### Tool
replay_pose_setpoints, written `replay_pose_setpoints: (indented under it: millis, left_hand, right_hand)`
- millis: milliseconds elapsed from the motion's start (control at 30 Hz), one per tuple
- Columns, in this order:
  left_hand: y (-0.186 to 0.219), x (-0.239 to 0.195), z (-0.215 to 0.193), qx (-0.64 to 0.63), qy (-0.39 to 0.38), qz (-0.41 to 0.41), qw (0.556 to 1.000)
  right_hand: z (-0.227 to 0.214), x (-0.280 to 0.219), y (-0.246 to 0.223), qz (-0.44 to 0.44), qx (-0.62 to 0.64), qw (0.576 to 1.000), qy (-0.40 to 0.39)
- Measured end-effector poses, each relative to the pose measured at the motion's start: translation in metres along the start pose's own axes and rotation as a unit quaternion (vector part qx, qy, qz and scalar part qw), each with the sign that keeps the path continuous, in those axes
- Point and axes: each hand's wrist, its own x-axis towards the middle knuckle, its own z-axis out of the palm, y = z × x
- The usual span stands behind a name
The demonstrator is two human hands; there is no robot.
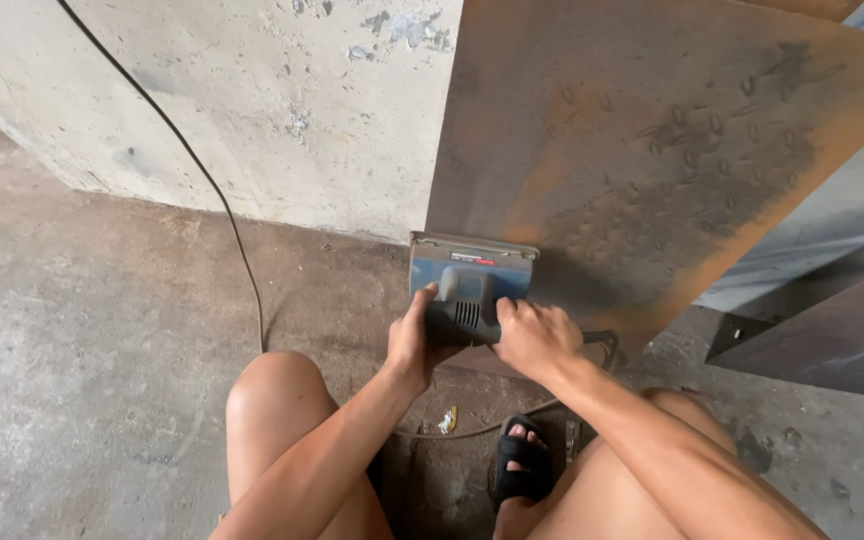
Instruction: Using a power sander to clean or smooth the surface of a rusty metal sheet
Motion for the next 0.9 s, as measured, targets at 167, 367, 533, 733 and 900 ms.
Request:
replay_pose_setpoints:
  millis: [167, 367, 533, 733, 900]
  left_hand:
    - [-0.020, 0.035, -0.004, -0.007, 0.024, 0.011, 1.000]
    - [-0.028, 0.053, -0.001, -0.002, 0.039, 0.018, 0.999]
    - [-0.036, 0.072, -0.005, -0.021, 0.055, 0.015, 0.998]
    - [-0.039, 0.074, 0.000, 0.009, 0.068, 0.030, 0.997]
    - [-0.056, 0.094, -0.007, 0.022, 0.064, 0.039, 0.997]
  right_hand:
    - [0.017, 0.008, 0.011, 0.015, 0.018, 0.999, -0.028]
    - [0.012, 0.009, 0.015, 0.020, 0.023, 0.999, -0.030]
    - [0.017, 0.012, 0.016, 0.017, 0.018, 1.000, -0.010]
    - [0.014, 0.011, 0.018, 0.017, 0.020, 1.000, -0.012]
    - [0.001, 0.009, 0.011, 0.051, 0.052, 0.997, -0.032]
